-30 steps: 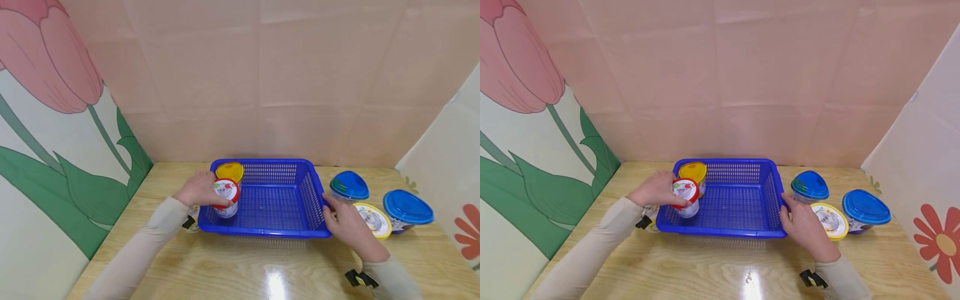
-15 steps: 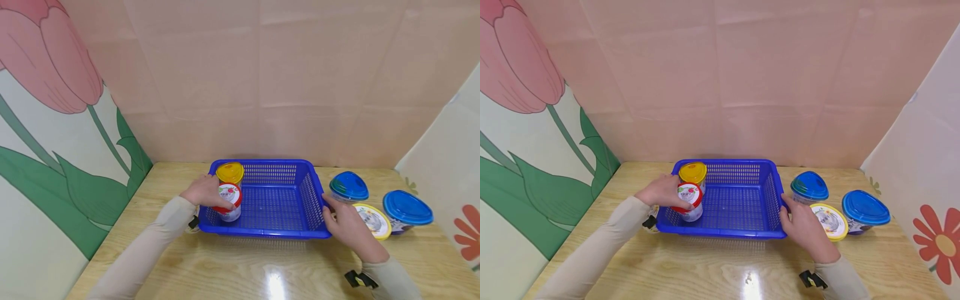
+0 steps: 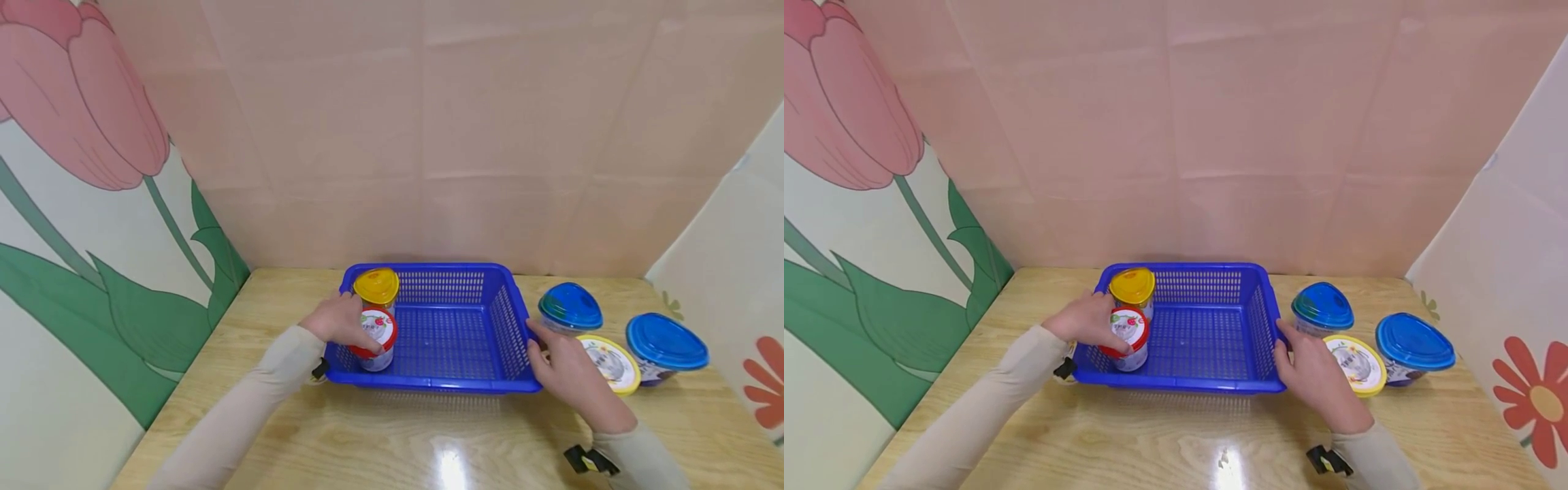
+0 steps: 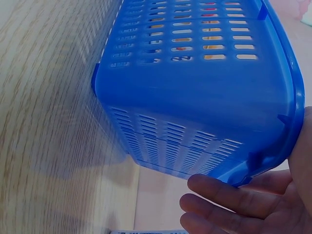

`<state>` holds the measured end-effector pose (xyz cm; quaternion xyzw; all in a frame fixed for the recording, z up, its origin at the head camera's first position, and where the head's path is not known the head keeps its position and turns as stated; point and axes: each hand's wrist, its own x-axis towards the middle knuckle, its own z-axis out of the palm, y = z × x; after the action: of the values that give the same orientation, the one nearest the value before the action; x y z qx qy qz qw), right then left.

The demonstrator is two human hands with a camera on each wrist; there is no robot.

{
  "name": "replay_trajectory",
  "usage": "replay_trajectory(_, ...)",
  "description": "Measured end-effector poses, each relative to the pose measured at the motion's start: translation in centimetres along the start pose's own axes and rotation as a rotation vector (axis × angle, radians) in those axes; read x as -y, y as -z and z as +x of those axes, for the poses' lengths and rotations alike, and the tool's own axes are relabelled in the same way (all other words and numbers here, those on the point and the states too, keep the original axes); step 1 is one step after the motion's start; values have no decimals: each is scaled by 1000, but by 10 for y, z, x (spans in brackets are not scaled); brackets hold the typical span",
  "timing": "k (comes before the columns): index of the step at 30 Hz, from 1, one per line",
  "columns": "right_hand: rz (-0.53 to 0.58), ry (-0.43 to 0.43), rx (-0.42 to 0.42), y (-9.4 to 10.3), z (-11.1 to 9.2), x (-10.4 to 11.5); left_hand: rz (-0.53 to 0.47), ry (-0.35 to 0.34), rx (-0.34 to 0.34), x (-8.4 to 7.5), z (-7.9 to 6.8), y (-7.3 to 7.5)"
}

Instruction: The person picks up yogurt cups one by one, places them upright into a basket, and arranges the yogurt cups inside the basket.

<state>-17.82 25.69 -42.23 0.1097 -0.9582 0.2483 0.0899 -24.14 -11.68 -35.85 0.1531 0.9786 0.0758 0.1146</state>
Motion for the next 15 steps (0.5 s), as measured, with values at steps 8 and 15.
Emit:
replay_trajectory(8, -6, 11, -4, 1, 0, 0, 35, -1, 16, -2, 4, -1)
replay_trajectory(15, -1, 2, 9, 0, 0, 0, 50, 18, 35, -2, 6, 1)
